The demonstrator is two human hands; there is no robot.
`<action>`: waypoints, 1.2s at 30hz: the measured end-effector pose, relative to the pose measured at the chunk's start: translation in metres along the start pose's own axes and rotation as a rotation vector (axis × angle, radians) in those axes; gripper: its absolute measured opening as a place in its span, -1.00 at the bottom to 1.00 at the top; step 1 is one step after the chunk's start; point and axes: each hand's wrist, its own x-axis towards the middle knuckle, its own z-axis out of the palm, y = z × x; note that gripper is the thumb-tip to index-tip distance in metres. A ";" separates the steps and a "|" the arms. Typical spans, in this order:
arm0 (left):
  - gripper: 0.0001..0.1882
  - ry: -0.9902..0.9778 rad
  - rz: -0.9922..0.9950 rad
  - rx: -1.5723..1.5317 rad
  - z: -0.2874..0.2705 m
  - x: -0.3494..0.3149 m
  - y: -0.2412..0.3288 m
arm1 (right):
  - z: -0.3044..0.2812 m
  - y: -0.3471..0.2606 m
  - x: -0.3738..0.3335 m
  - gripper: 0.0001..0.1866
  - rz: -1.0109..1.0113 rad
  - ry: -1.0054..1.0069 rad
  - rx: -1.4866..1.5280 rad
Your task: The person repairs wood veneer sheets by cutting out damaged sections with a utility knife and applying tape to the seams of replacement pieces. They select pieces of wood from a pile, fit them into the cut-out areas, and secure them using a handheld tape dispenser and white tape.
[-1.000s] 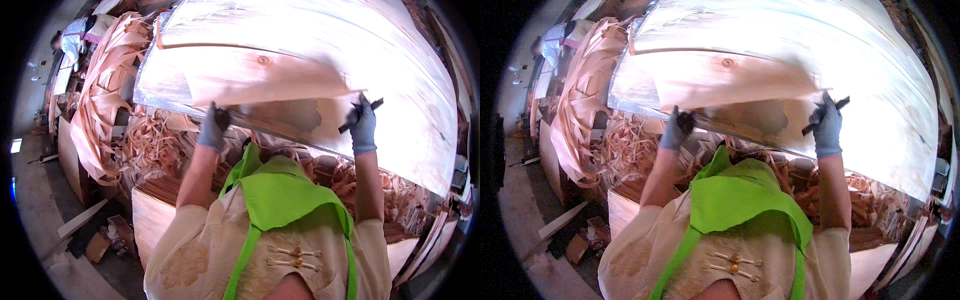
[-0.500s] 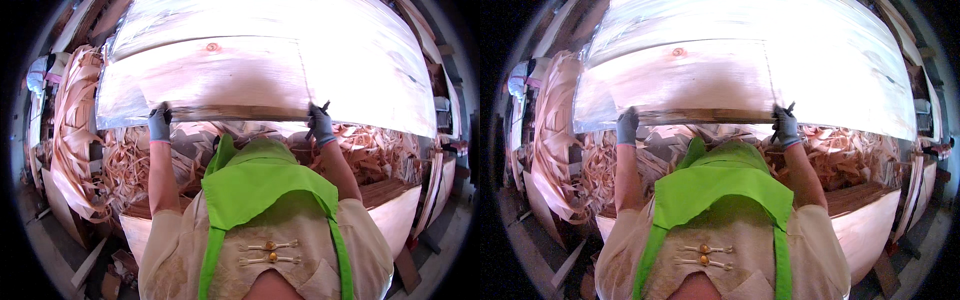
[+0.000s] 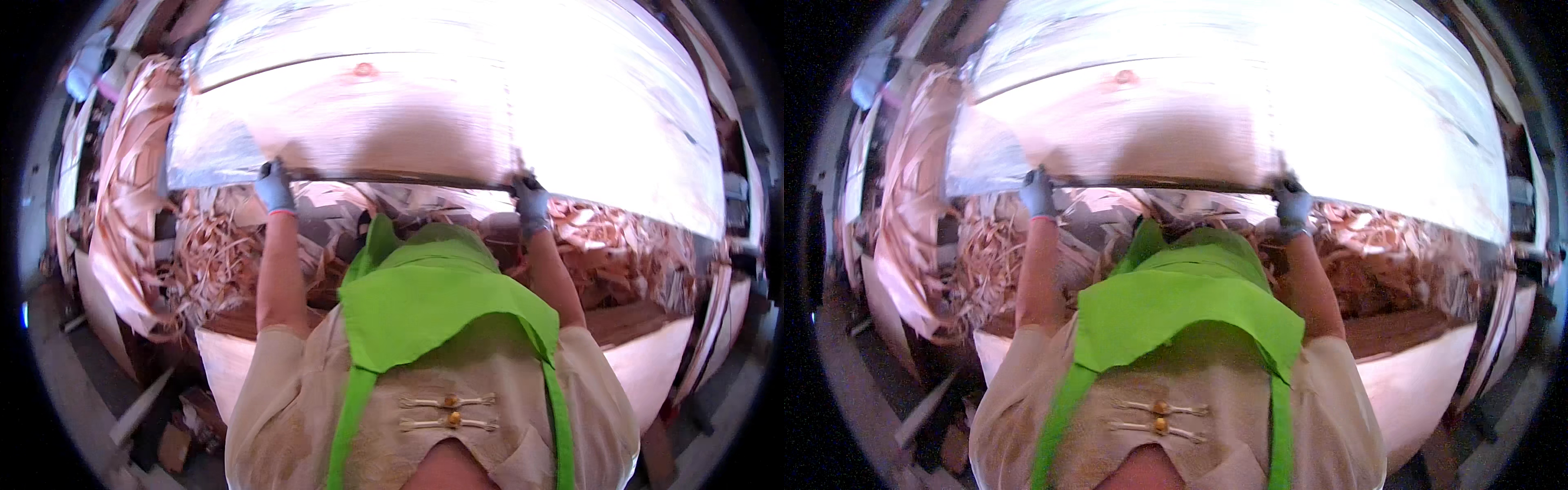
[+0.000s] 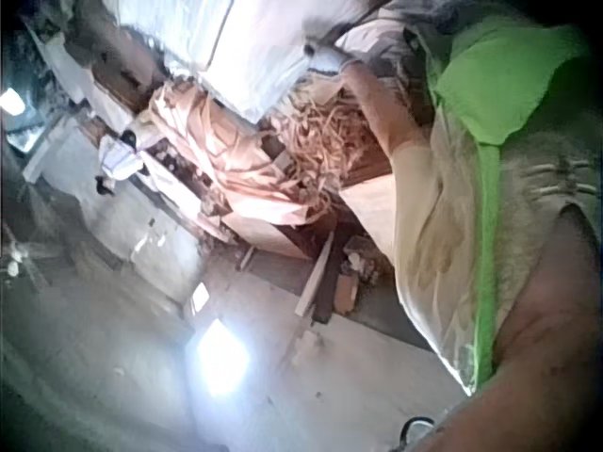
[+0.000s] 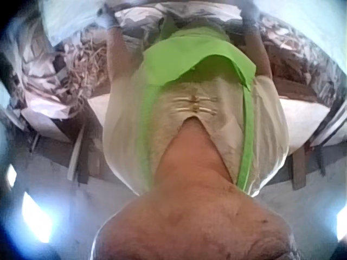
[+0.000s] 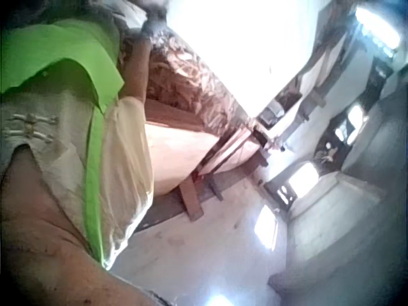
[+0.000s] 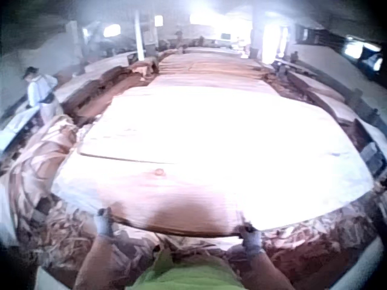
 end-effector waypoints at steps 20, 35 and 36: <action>-0.71 0.319 -0.130 0.045 0.007 -0.007 -0.063 | -0.012 -0.005 0.013 -0.76 0.133 -0.076 -0.229; -0.40 0.460 -0.019 0.380 0.005 -0.035 -0.024 | -0.016 -0.001 0.016 -0.66 -0.197 -0.079 -0.571; -0.38 0.522 0.042 0.386 0.002 -0.037 -0.024 | -0.014 -0.012 0.012 -0.44 -0.098 -0.140 -0.687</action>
